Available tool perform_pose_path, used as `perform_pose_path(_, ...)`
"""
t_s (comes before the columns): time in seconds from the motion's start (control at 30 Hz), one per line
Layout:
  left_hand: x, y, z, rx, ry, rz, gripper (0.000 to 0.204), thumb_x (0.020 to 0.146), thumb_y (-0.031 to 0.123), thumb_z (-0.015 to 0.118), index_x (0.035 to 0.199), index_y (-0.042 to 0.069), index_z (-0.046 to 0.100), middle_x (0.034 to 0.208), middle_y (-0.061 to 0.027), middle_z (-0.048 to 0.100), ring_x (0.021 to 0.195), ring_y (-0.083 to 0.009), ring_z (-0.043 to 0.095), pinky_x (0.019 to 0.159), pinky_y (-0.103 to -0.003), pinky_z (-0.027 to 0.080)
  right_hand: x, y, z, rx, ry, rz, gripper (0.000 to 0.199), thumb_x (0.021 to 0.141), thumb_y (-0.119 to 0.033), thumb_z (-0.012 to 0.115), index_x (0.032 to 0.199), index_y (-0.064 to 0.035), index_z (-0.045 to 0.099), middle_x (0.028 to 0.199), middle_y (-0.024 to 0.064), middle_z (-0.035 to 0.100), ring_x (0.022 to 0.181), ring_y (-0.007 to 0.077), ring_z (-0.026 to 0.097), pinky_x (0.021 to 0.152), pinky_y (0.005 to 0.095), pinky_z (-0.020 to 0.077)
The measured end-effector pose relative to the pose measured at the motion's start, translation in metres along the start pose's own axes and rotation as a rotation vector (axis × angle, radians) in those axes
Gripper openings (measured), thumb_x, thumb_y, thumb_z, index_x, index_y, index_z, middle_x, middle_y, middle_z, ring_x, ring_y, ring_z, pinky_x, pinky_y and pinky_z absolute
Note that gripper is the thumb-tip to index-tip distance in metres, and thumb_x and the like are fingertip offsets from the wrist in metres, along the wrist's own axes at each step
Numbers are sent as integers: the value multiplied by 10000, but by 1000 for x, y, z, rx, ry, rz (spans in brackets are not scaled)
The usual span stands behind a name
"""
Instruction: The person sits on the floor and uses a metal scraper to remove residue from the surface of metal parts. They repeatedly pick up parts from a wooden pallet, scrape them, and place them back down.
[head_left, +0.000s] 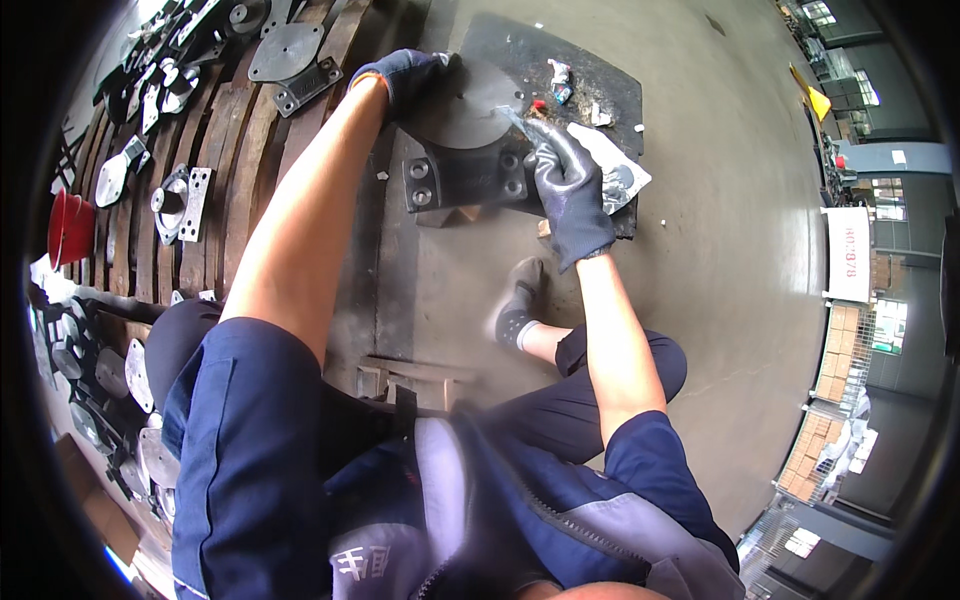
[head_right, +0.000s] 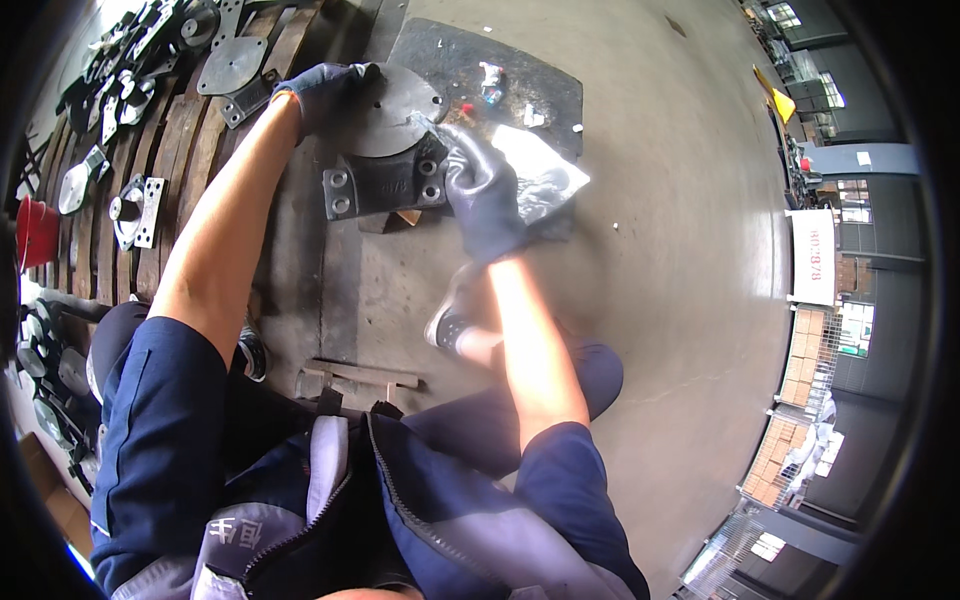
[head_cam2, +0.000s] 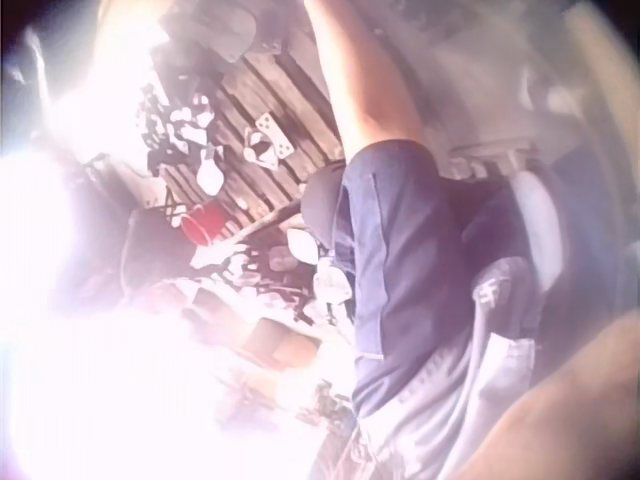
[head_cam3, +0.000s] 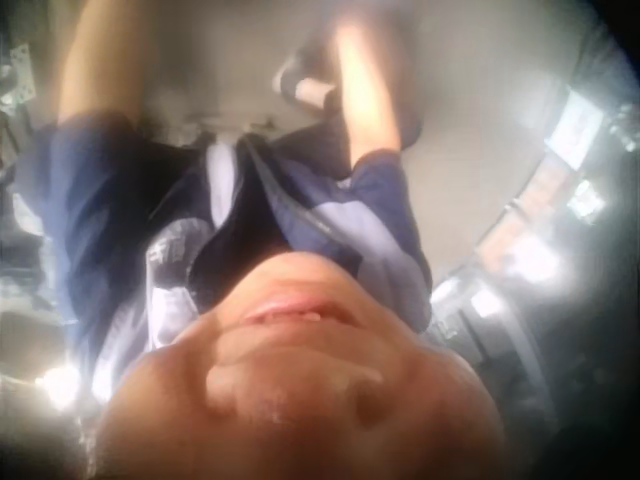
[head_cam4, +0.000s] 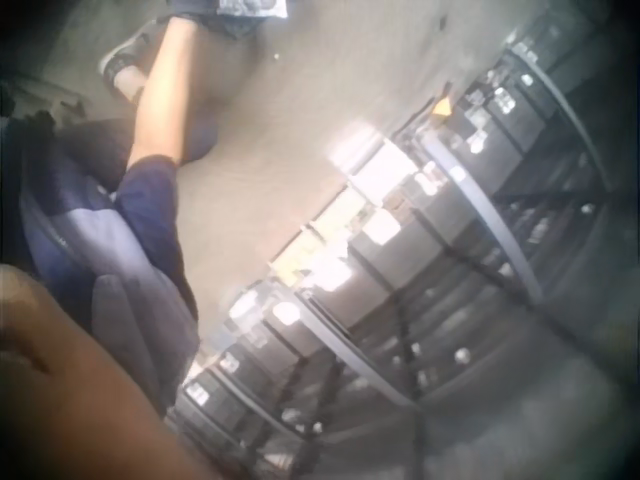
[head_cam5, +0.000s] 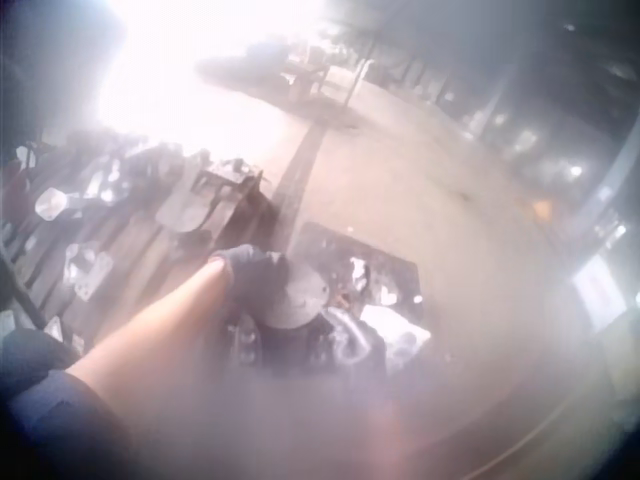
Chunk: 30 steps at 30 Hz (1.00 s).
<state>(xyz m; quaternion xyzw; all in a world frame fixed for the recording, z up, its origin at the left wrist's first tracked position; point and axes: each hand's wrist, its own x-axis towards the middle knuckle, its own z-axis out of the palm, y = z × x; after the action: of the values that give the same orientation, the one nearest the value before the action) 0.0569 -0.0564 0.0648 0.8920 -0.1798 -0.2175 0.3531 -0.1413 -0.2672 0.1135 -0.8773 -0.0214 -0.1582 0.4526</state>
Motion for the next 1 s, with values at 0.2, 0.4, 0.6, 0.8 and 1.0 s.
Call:
perform_pose_path(0.2, -39, 34, -15, -221, -23, -75, 447, 908, 499, 511, 967, 82, 661, 822, -38, 629, 733, -118, 542, 710, -315, 457, 17, 11, 4, -297, 48, -247, 409, 775, 53, 493, 1120, -99, 652, 841, 148, 670, 707, 249, 651, 652, 332, 512)
perform_pose_path(0.4, -46, 37, -19, -366, -37, -100, 413, 898, 471, 540, 966, 81, 659, 814, -28, 626, 714, -113, 532, 703, -305, 453, 23, 11, 3, -519, 134, -430, 253, 709, -72, 636, 944, -119, 718, 708, 125, 637, 633, 286, 623, 598, 365, 485)
perform_pose_path(0.6, -39, 33, -20, -49, -68, 74, 369, 904, 432, 540, 998, 94, 655, 869, -43, 642, 761, -101, 547, 743, -303, 456, 18, 5, 3, -822, -100, -230, 242, 746, -149, 670, 972, -67, 647, 793, 120, 641, 758, 291, 626, 680, 375, 487)
perform_pose_path(0.8, -35, 27, -18, -138, -45, 41, 414, 885, 479, 566, 954, 86, 675, 831, -25, 651, 715, -90, 561, 692, -287, 466, 21, -22, -5, -1160, -339, -201, 291, 758, -125, 640, 1041, -61, 620, 944, 90, 630, 896, 269, 608, 749, 399, 472)
perform_pose_path(1.0, -29, 20, -12, -460, -42, -141, 437, 877, 485, 580, 942, 66, 685, 825, -26, 656, 719, -98, 569, 702, -293, 468, 27, -60, -13, -1296, -439, -204, 234, 783, -78, 597, 1000, -117, 675, 931, 74, 640, 886, 264, 629, 724, 385, 497)
